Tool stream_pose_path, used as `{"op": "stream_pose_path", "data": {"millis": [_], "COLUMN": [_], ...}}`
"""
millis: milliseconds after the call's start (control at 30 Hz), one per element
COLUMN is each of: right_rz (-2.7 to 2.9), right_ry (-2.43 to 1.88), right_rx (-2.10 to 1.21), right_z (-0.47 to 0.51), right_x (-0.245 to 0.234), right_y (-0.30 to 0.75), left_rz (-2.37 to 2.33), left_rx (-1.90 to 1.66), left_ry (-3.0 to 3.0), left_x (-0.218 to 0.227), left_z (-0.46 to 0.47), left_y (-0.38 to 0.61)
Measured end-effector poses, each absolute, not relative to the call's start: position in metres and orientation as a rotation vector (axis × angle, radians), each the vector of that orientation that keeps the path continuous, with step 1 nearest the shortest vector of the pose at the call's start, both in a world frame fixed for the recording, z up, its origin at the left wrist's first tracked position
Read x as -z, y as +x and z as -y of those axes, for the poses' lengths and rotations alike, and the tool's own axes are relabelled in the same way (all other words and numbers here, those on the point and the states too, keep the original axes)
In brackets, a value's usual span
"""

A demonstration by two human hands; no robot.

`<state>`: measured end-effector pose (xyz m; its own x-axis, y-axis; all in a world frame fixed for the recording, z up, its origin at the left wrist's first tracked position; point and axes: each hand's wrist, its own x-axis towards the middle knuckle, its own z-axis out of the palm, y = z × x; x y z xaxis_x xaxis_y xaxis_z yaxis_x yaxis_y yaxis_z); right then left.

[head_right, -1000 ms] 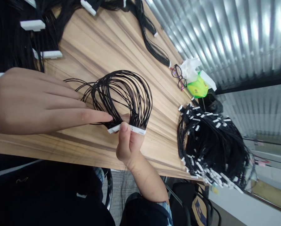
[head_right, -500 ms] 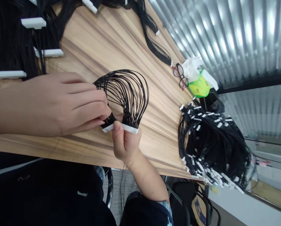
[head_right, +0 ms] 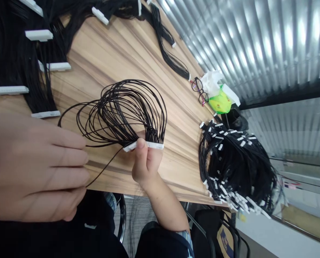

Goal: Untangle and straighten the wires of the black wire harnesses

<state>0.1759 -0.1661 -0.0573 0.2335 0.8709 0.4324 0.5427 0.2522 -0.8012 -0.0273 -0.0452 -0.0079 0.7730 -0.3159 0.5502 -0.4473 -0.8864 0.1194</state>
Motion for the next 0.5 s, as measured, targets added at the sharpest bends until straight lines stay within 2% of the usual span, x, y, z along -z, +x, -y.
{"op": "stream_pose_path", "data": {"millis": [67,300,400,500], "right_rz": [1.435,1.599,1.745,1.848], "right_ry": [-1.417,-1.381,-1.383,-1.306], "right_rx": [-0.38,-0.257,-0.306,-0.413], "right_z": [0.166,0.17,0.167,0.163], "right_x": [0.057,0.06,0.055,0.05], "right_y": [0.176,0.181,0.183,0.184], "left_rz": [0.462,-0.444,-0.571,-0.597], "left_rx": [-0.902,-0.911,-0.902,-0.743], "left_ry": [2.775,2.904,2.929,2.919], "left_x": [0.014,0.016,0.014,0.011], "left_z": [0.044,0.036,0.035,0.032], "left_y": [-0.03,-0.022,-0.023,-0.026]}}
